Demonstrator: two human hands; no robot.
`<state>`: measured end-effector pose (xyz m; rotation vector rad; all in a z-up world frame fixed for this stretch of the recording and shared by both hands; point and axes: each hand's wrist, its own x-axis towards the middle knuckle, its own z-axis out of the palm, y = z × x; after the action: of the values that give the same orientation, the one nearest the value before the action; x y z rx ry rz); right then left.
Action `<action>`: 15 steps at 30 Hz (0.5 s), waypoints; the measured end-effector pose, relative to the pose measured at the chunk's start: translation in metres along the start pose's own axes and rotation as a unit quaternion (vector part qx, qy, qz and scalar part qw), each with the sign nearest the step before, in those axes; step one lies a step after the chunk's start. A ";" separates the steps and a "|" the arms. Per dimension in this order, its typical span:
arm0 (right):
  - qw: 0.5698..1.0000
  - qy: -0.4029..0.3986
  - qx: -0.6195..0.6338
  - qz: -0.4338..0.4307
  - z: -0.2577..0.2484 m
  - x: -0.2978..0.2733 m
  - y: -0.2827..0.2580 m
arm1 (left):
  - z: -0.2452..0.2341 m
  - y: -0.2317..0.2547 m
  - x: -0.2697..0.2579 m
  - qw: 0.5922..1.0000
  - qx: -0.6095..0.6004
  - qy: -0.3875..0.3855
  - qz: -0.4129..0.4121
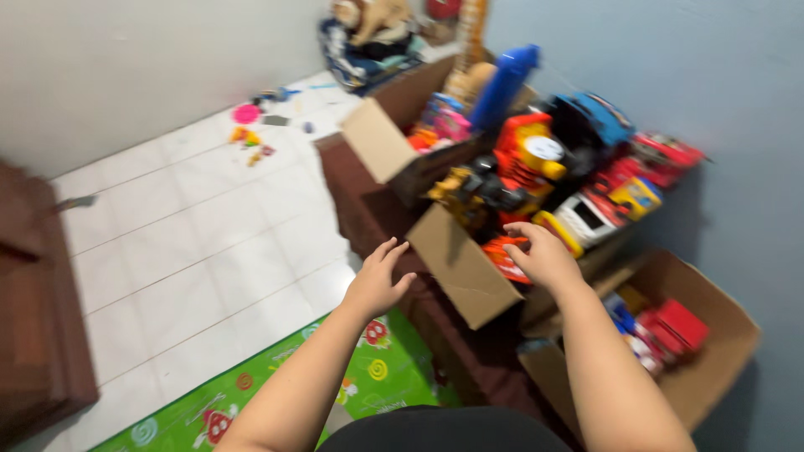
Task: The person picks up toy cars, plastic figurines, and building blocks from the floor and places them into cardboard boxes on a low wooden table.
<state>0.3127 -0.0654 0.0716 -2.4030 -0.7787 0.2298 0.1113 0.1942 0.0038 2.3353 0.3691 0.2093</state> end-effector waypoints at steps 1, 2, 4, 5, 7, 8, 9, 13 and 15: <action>1.000 -0.008 0.001 -0.016 0.013 0.007 -0.017 | -0.016 -0.012 -0.006 1.000 -0.002 0.012 -0.024; 0.999 -0.015 0.026 -0.031 0.026 0.015 -0.035 | -0.032 -0.025 -0.010 0.999 -0.005 0.024 -0.048; 0.997 -0.035 0.049 -0.058 0.056 0.030 -0.072 | -0.063 -0.057 -0.021 0.996 0.000 0.074 -0.050; 0.993 -0.042 0.055 -0.096 0.072 0.039 -0.088 | -0.075 -0.073 -0.030 0.993 0.004 0.108 -0.043; 0.985 -0.062 0.063 -0.146 0.104 0.054 -0.122 | -0.101 -0.106 -0.048 0.988 0.002 0.139 -0.062; 0.985 -0.067 0.063 -0.147 0.120 0.060 -0.140 | -0.114 -0.121 -0.058 0.985 0.001 0.159 -0.065; 0.985 -0.069 0.064 -0.147 0.136 0.067 -0.158 | -0.127 -0.136 -0.066 0.983 0.002 0.169 -0.077; 0.974 -0.103 0.073 -0.187 0.189 0.082 -0.216 | -0.168 -0.184 -0.097 0.966 -0.007 0.228 -0.119; 0.973 -0.150 0.095 -0.149 0.212 0.085 -0.242 | -0.184 -0.200 -0.108 0.960 -0.018 0.249 -0.126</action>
<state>0.1958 0.2453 0.0447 -2.0633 -1.1858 0.5278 -0.0788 0.4159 -0.0126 2.1514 0.8953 0.6761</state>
